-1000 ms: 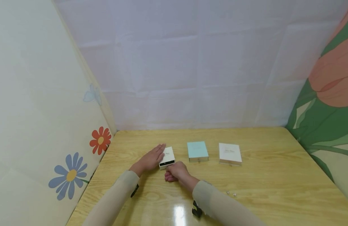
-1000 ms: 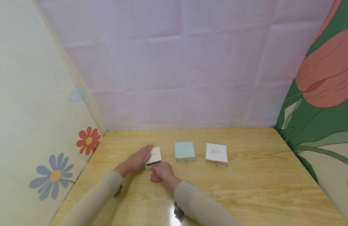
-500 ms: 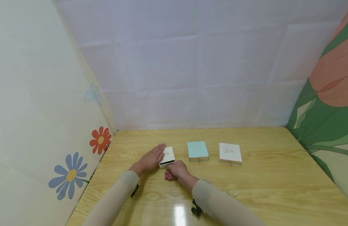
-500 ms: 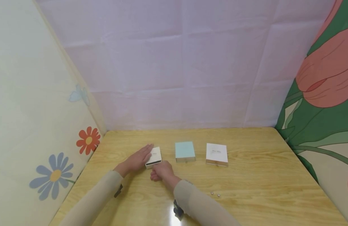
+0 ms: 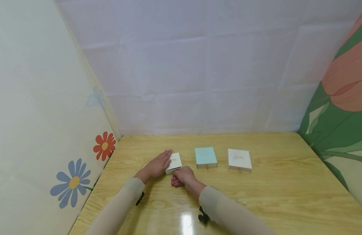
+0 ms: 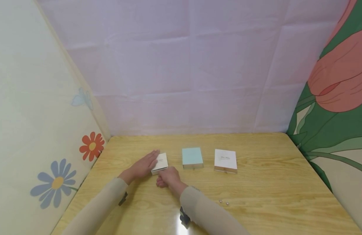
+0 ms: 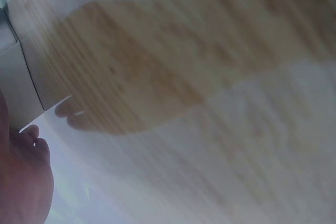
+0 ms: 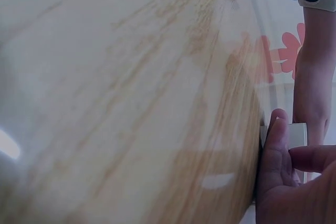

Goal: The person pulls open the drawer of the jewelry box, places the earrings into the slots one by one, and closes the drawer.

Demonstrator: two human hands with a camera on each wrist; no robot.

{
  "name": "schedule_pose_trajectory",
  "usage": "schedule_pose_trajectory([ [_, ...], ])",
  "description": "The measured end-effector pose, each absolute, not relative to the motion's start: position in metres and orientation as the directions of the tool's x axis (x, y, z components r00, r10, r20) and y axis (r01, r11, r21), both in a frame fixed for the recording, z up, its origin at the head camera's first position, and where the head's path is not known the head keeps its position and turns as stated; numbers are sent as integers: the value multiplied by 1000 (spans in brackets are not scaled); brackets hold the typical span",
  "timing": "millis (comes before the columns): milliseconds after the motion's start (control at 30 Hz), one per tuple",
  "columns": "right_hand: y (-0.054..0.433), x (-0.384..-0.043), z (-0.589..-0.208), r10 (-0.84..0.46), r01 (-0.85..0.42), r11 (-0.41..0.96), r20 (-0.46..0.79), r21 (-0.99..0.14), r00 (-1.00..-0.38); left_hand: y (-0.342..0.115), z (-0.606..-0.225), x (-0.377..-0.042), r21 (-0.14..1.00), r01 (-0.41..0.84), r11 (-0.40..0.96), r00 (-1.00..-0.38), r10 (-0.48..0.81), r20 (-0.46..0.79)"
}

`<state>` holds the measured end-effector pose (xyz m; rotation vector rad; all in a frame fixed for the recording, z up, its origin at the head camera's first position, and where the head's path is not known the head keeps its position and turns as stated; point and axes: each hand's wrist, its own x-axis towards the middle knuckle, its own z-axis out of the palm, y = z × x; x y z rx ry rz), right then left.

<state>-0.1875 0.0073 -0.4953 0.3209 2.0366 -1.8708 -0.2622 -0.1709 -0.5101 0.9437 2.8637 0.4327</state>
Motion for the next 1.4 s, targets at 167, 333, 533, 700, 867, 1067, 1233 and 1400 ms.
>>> schedule_pose_trajectory([
  [167,7,-189,-495,-68,400,100,-407,-911,-911,-171,-511,-263,296,563,772,-807,590,-5],
  [333,7,-190,-494,-66,398,106,-405,-911,-912,-171,-512,-264,295,560,774,-809,588,-7],
  [533,7,-191,-494,-71,399,105,-408,-911,-910,-171,-511,-264,298,562,772,-807,591,-7],
  [700,7,-193,-495,-60,398,106,-406,-911,-912,-170,-509,-263,296,559,775,-809,587,-11],
  [867,6,-194,-496,-45,406,102,-412,-908,-910,-170,-509,-263,291,562,774,-807,590,-13],
  [1067,3,-197,-496,-21,430,106,-435,-896,-900,-171,-511,-263,309,557,771,-808,589,-14],
  [1233,2,-196,-497,-16,434,109,-438,-894,-899,-172,-514,-263,317,550,773,-812,584,-17],
  [1400,3,-195,-496,-22,423,109,-428,-899,-904,-172,-515,-265,317,553,770,-811,585,-8],
])
